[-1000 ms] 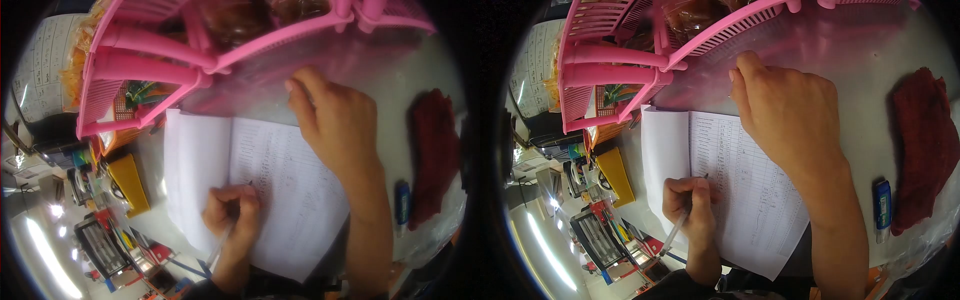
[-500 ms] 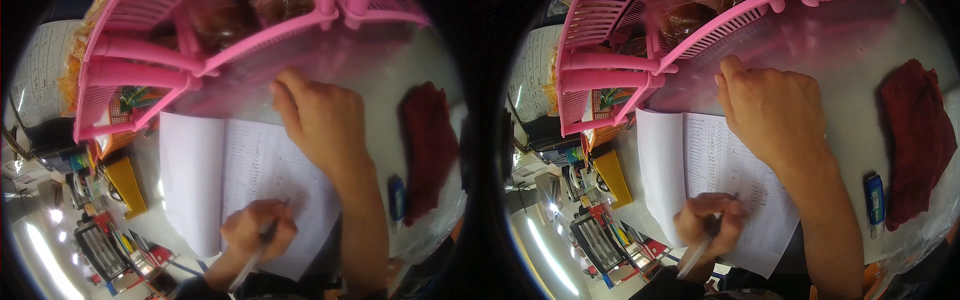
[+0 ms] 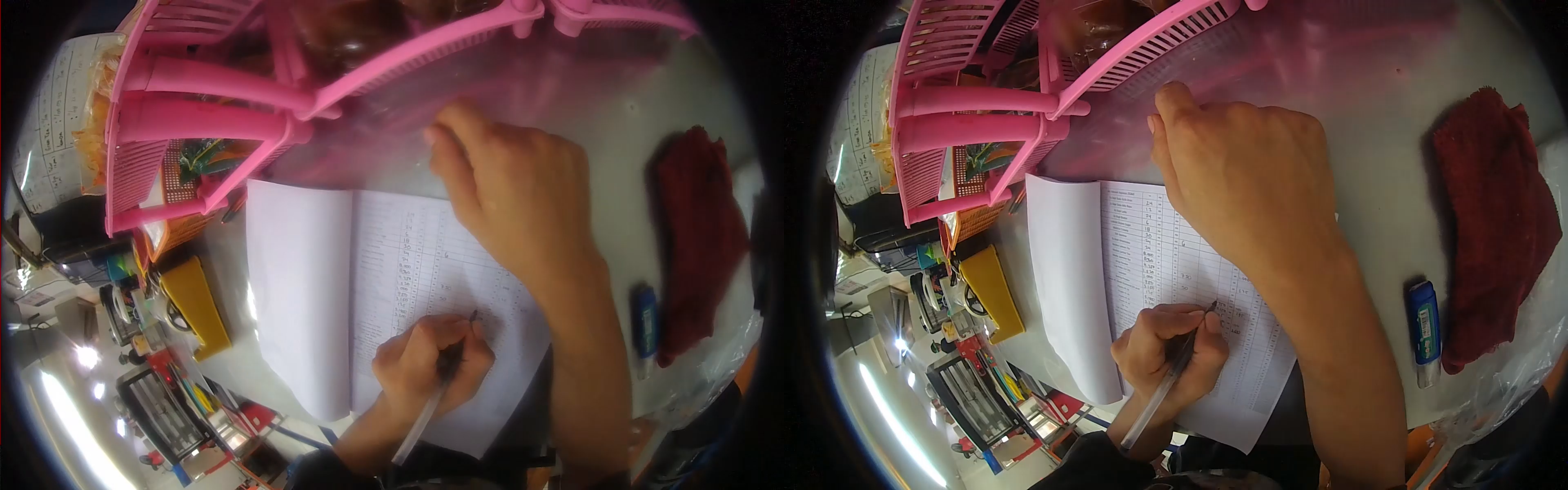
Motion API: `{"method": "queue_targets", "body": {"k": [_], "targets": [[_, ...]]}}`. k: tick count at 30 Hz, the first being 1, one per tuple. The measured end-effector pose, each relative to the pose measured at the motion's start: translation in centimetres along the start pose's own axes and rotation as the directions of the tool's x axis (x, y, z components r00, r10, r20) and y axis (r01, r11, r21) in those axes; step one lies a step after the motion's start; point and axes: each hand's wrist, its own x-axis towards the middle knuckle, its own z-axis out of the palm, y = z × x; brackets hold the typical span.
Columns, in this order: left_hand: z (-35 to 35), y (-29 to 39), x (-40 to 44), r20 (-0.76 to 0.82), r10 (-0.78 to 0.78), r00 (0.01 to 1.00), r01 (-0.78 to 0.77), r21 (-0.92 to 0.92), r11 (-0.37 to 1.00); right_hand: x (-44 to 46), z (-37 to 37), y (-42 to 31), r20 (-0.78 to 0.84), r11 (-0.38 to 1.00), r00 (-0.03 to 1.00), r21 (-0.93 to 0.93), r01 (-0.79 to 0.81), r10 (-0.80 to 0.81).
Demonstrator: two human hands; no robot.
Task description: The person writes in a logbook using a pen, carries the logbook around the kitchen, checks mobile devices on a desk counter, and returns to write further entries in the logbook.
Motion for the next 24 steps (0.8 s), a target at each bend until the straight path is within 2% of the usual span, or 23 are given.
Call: {"method": "queue_targets", "body": {"k": [19, 24], "targets": [[-0.21, 0.13, 0.16, 0.022, -0.057, 0.998, 0.057, -0.009, 0.998, -0.05, 0.11, -0.07, -0.011, 1.000, 1.000, -0.004, 0.004, -0.004], [0.04, 0.17, 0.11, 0.008, -0.027, 1.000, 0.027, -0.006, 1.000, 0.00, 0.08, 0.00, -0.008, 1.000, 1.000, -0.007, -0.002, 0.002]]}}
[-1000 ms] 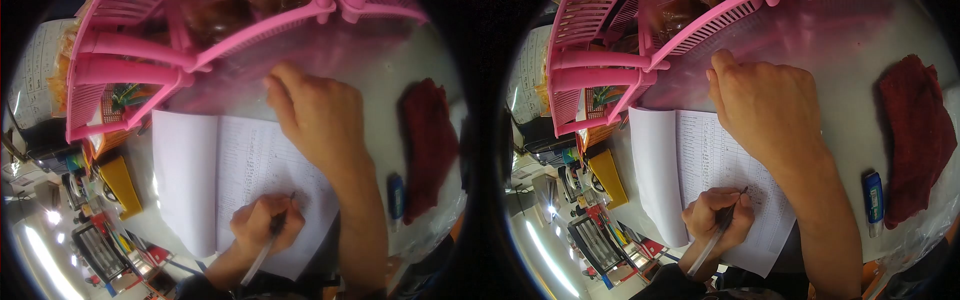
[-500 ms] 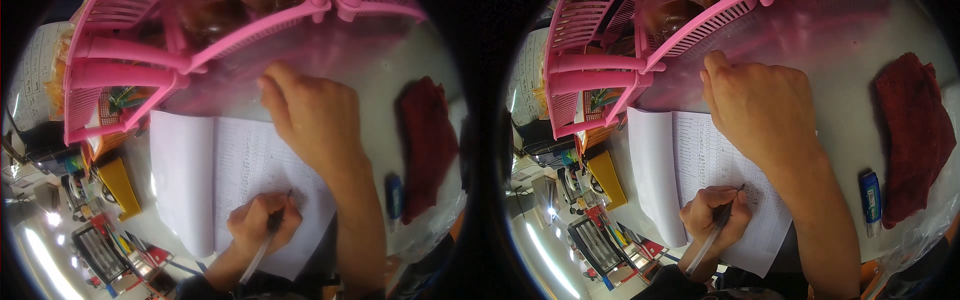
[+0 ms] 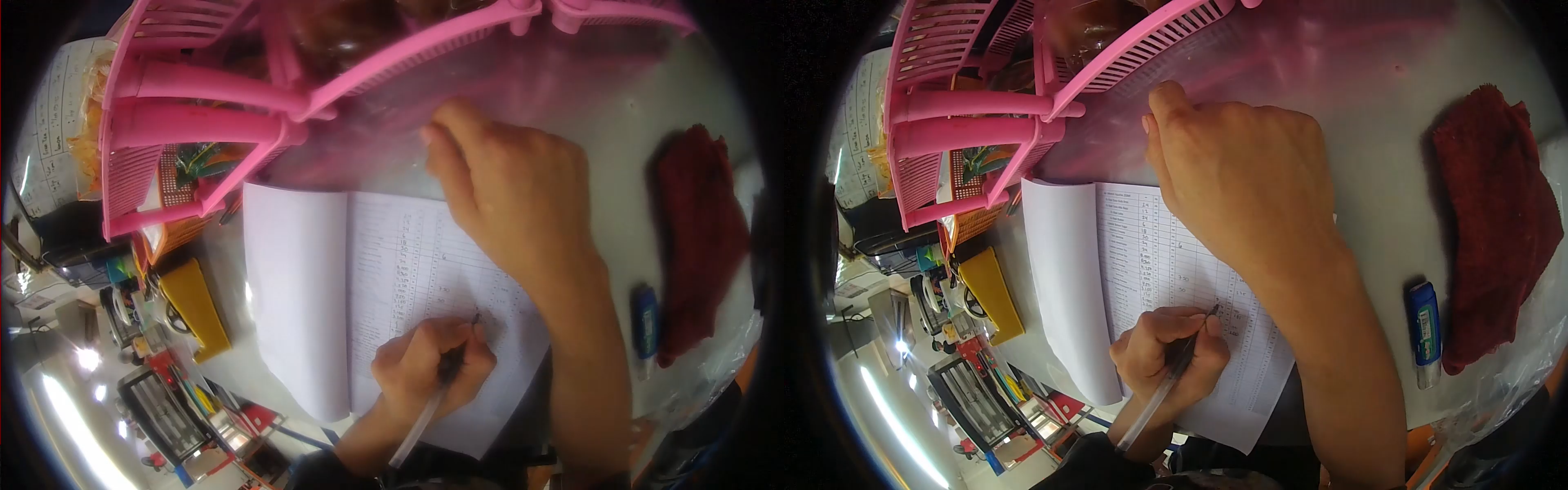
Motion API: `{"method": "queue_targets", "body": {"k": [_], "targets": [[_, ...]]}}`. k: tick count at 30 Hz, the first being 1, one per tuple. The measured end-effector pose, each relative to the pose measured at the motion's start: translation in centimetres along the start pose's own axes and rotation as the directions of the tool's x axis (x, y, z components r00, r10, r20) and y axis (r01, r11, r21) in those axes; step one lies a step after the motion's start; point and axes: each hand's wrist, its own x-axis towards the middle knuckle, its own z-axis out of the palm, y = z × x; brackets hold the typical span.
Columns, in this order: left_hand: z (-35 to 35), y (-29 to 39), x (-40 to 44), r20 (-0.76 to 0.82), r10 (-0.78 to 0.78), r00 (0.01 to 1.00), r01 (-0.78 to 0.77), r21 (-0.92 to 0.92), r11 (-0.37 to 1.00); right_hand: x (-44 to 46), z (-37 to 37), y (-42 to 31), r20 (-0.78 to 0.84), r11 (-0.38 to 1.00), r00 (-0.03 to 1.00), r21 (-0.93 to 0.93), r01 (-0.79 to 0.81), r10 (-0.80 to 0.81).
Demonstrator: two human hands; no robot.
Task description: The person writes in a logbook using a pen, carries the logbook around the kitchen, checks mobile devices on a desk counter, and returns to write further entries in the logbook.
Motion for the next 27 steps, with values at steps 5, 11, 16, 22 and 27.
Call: {"method": "queue_targets", "body": {"k": [5, 11, 16, 22, 27], "targets": [[-0.17, 0.25, 0.18, 0.021, -0.024, 0.999, 0.024, 0.011, 1.000, 0.02, -0.08, -0.07, 0.013, 1.000, 1.000, -0.014, 0.000, 0.000], [-0.17, 0.11, 0.14, 0.025, 0.014, 1.000, -0.014, 0.000, 1.000, -0.06, 0.04, -0.01, 0.005, 1.000, 1.000, 0.007, -0.001, 0.001], [-0.22, 0.00, 0.00, 0.046, 0.025, 0.999, -0.026, 0.025, 0.999, -0.05, 0.01, -0.06, -0.005, 1.000, 1.000, 0.015, 0.001, -0.001], [-0.25, 0.46, 0.40, 0.063, -0.020, 0.998, 0.019, 0.011, 1.000, -0.01, -0.14, 0.02, -0.009, 1.000, 1.000, -0.002, 0.003, -0.003], [-0.55, -0.10, 0.07, 0.039, 0.057, 0.998, -0.056, -0.029, 0.998, 0.01, -0.16, -0.01, 0.003, 1.000, 1.000, 0.003, -0.002, 0.002]]}}
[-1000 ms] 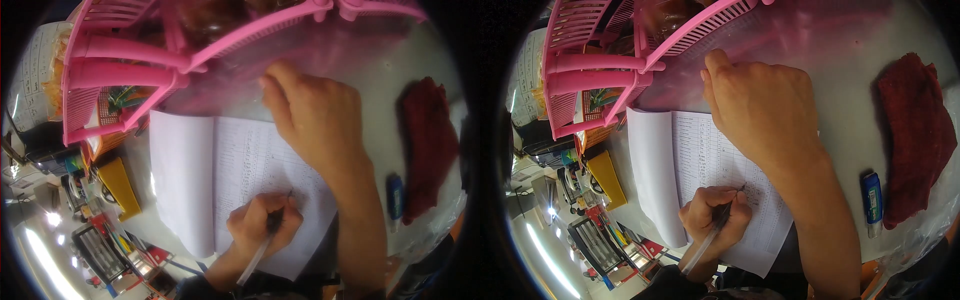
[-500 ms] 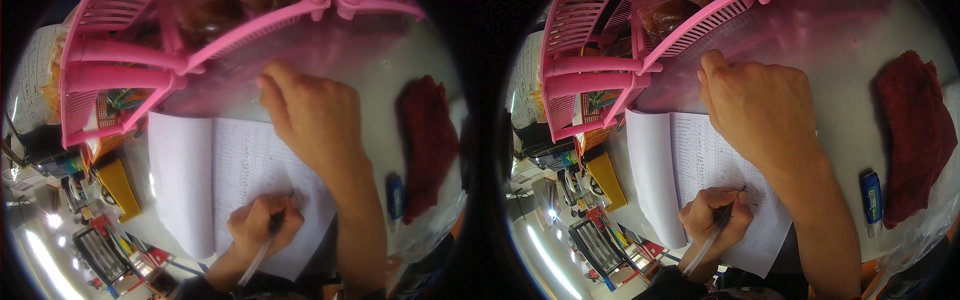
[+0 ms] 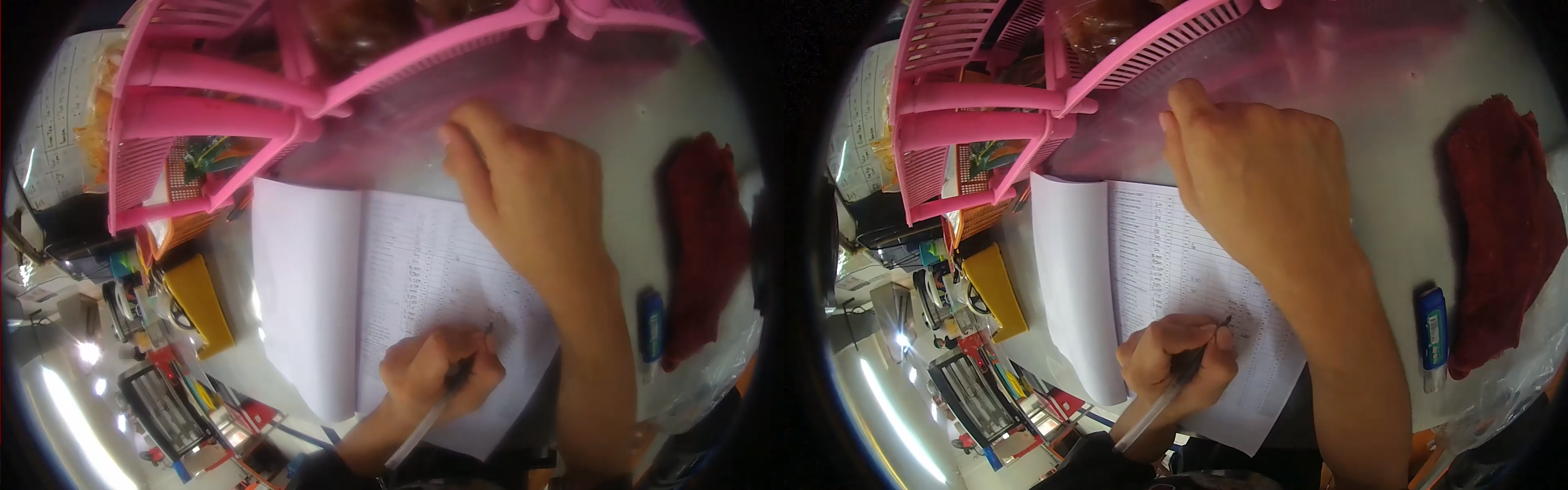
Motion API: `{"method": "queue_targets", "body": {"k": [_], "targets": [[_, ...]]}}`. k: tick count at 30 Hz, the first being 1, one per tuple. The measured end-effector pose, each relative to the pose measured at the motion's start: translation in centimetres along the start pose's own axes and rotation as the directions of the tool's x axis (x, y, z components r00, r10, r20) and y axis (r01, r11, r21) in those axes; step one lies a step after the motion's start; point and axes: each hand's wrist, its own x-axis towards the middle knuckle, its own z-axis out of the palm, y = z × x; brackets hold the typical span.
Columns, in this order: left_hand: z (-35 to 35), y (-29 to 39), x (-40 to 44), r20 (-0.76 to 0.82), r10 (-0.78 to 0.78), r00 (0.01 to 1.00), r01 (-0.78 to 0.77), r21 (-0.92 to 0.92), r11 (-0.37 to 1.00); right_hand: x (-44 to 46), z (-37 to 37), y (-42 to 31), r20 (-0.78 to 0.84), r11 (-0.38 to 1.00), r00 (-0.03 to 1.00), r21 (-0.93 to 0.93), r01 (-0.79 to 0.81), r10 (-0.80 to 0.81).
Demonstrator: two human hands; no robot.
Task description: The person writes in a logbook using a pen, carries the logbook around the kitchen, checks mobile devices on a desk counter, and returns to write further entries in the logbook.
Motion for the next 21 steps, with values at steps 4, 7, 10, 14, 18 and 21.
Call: {"method": "queue_targets", "body": {"k": [4, 7, 10, 14, 18, 21], "targets": [[-1.3, -0.2, -0.8, -0.023, -0.067, 0.998, 0.066, -0.029, 0.997, 0.0, 0.2, -0.1, -0.022, 1.000, 1.000, -0.013, 0.009, -0.009], [-1.4, -1.6, -1.8, -0.168, -0.225, 0.960, 0.211, -0.099, 0.973, 0.0, 0.1, -0.1, -0.002, 1.000, 1.000, -0.010, 0.005, -0.005], [-2.2, -2.7, -1.2, -0.257, -0.298, 0.920, 0.277, -0.115, 0.954, 0.0, 0.3, -0.1, -0.015, 1.000, 1.000, -0.011, 0.008, -0.009], [-2.0, -2.8, -0.3, -0.353, -0.331, 0.875, 0.325, -0.076, 0.943, 0.0, 0.1, -0.1, -0.021, 1.000, 1.000, 0.000, 0.000, 0.000], [-1.9, -2.6, 0.0, -0.361, -0.378, 0.853, 0.377, -0.076, 0.923, 0.0, 0.3, 0.0, -0.045, 1.000, 0.999, 0.007, 0.023, -0.023], [-1.8, -2.4, 0.1, -0.374, -0.400, 0.837, 0.396, -0.091, 0.914, 0.0, 0.6, 0.0, -0.100, 0.998, 0.994, 0.029, 0.055, -0.052]]}}
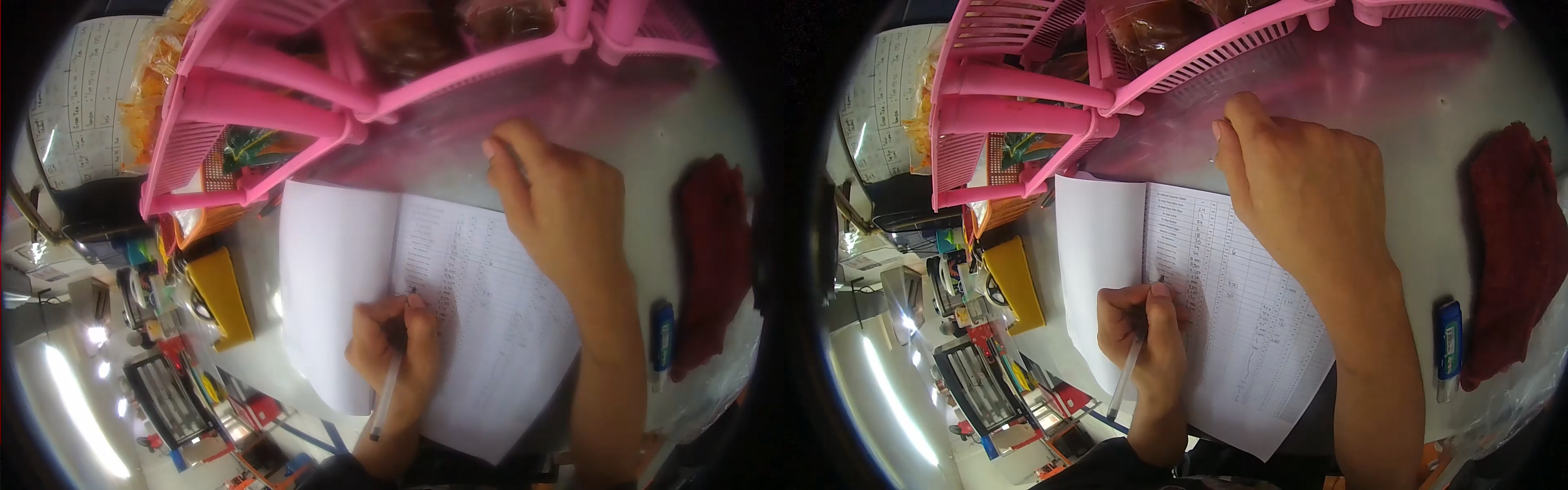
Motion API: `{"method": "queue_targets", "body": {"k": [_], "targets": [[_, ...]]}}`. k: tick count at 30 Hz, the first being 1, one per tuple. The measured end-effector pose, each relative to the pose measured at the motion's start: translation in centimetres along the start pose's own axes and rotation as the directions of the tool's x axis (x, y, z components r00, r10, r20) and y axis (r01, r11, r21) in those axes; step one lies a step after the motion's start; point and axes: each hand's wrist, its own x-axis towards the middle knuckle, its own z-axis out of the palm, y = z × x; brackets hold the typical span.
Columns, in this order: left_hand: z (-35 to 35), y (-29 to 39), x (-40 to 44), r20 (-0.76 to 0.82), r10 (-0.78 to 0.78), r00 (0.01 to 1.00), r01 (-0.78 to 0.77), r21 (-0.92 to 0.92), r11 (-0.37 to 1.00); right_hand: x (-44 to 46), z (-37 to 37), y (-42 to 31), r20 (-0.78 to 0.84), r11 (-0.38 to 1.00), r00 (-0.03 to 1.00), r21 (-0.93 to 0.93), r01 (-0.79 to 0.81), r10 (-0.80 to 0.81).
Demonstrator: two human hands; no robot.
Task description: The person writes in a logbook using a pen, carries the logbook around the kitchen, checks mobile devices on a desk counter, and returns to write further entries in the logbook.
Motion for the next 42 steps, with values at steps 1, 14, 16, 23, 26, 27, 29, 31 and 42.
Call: {"method": "queue_targets", "body": {"k": [1, 14, 16, 23, 26, 27, 29, 31, 42], "targets": [[-0.1, -0.1, -0.1, 0.011, 0.012, 1.000, -0.012, -0.004, 1.000, 0.0, 0.0, 0.0, -0.015, 1.000, 1.000, 0.007, 0.010, -0.010], [-0.2, -0.8, -0.5, 0.041, 0.105, 0.994, -0.108, 0.058, 0.993, 0.0, 0.0, 0.1, -0.001, 0.999, 1.000, -0.038, 0.014, -0.014], [0.0, -0.6, -0.4, 0.027, 0.089, 0.996, -0.090, 0.052, 0.995, 0.0, 0.1, 0.2, -0.025, 1.000, 1.000, -0.012, 0.018, -0.019], [0.2, -0.8, -0.2, -0.006, 0.102, 0.995, -0.101, 0.093, 0.991, 0.0, -0.4, 0.2, 0.086, 0.998, 0.996, -0.054, -0.022, 0.026], [0.2, -0.5, -0.3, 0.003, 0.066, 0.998, -0.066, 0.062, 0.996, 0.0, -0.2, 0.2, 0.080, 0.998, 0.996, -0.054, -0.028, 0.032], [0.2, -0.5, -0.3, 0.003, 0.066, 0.998, -0.066, 0.061, 0.996, 0.0, 0.1, 0.2, 0.021, 0.999, 1.000, -0.036, -0.002, 0.003], [0.2, -0.6, -0.4, 0.000, 0.084, 0.996, -0.083, 0.090, 0.992, 0.0, 0.1, 0.3, -0.038, 0.999, 0.999, -0.023, 0.023, -0.024], [0.1, -0.5, -0.4, 0.018, 0.099, 0.995, -0.101, 0.116, 0.988, 0.0, -0.1, 0.2, -0.007, 0.999, 1.000, -0.041, 0.017, -0.017], [0.3, -0.6, -1.6, 0.057, 0.110, 0.992, -0.111, 0.026, 0.993, 0.0, -0.4, 0.1, 0.036, 0.999, 0.999, -0.032, -0.009, 0.010]]}}
